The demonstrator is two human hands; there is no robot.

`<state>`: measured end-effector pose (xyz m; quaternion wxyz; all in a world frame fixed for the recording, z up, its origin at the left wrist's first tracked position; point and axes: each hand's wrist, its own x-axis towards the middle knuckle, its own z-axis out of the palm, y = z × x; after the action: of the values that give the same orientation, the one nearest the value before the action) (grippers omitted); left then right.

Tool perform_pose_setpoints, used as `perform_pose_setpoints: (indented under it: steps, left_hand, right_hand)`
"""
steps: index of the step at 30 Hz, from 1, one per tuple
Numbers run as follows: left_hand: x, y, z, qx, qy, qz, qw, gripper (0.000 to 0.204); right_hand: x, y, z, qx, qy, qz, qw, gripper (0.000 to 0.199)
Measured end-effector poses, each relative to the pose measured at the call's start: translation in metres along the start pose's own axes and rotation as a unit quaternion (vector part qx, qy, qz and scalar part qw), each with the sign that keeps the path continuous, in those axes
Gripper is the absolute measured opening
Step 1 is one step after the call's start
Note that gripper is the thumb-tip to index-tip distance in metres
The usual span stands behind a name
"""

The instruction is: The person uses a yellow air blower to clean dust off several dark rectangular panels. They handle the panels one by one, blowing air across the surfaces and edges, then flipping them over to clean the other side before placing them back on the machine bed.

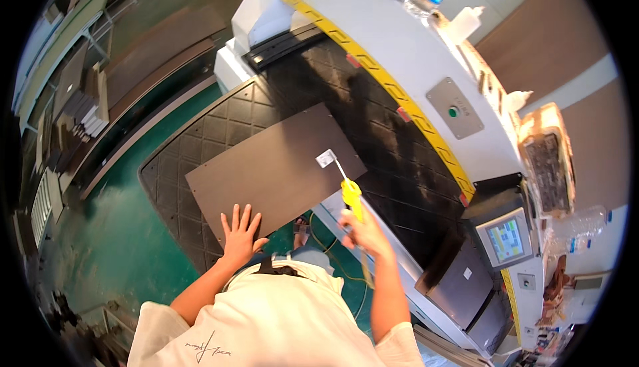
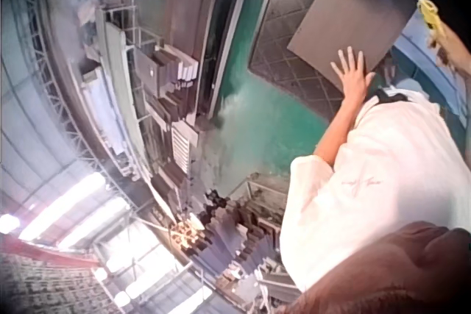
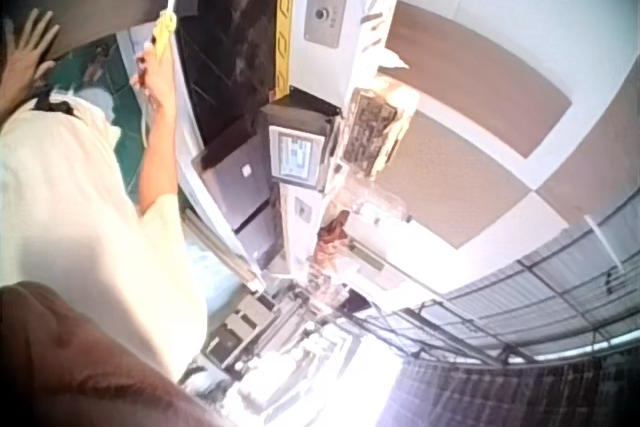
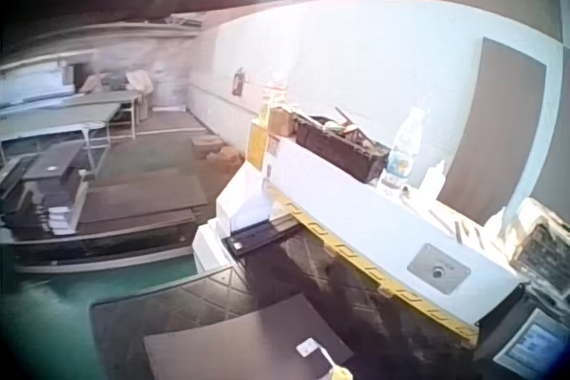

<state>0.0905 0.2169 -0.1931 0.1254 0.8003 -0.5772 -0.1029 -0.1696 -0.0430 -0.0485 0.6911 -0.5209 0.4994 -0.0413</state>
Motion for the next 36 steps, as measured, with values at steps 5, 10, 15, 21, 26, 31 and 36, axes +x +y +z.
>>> perform_pose_setpoints:
  steps: [5,10,15,21,26,31,36]
  left_hand:
    - [0.021,0.004,-0.023,-0.171,-0.09,-0.039,0.98,0.083]
    - [0.023,0.012,-0.099,-0.73,0.045,-0.098,0.675,0.032]
    - [-0.053,-0.076,-0.114,-0.798,0.165,-0.224,0.534,0.017]
    - [-0.101,-0.121,-0.13,-0.66,-0.014,-0.285,0.695,0.02]
    - [-0.104,-0.129,-0.129,-0.622,-0.136,-0.287,0.716,0.022]
    - [-0.136,-0.137,-0.133,-0.601,-0.033,-0.288,0.744,0.026]
    - [-0.142,-0.126,-0.104,-0.538,0.001,-0.337,0.773,0.03]
  right_hand:
    - [0.079,0.009,0.118,0.013,0.022,-0.174,0.984,0.054]
    - [0.015,-0.084,0.127,-0.332,-0.15,-0.417,0.833,0.052]
    - [-0.023,-0.178,-0.082,-0.286,0.487,-0.479,0.672,0.024]
    - [-0.05,-0.23,-0.209,-0.503,0.595,-0.286,0.558,0.052]
    - [-0.053,-0.248,-0.242,-0.543,0.62,-0.266,0.501,0.027]
    - [-0.067,-0.241,-0.149,-0.389,0.609,-0.508,0.47,0.014]
    - [0.046,-0.166,0.001,0.108,0.183,-0.443,0.871,0.008]
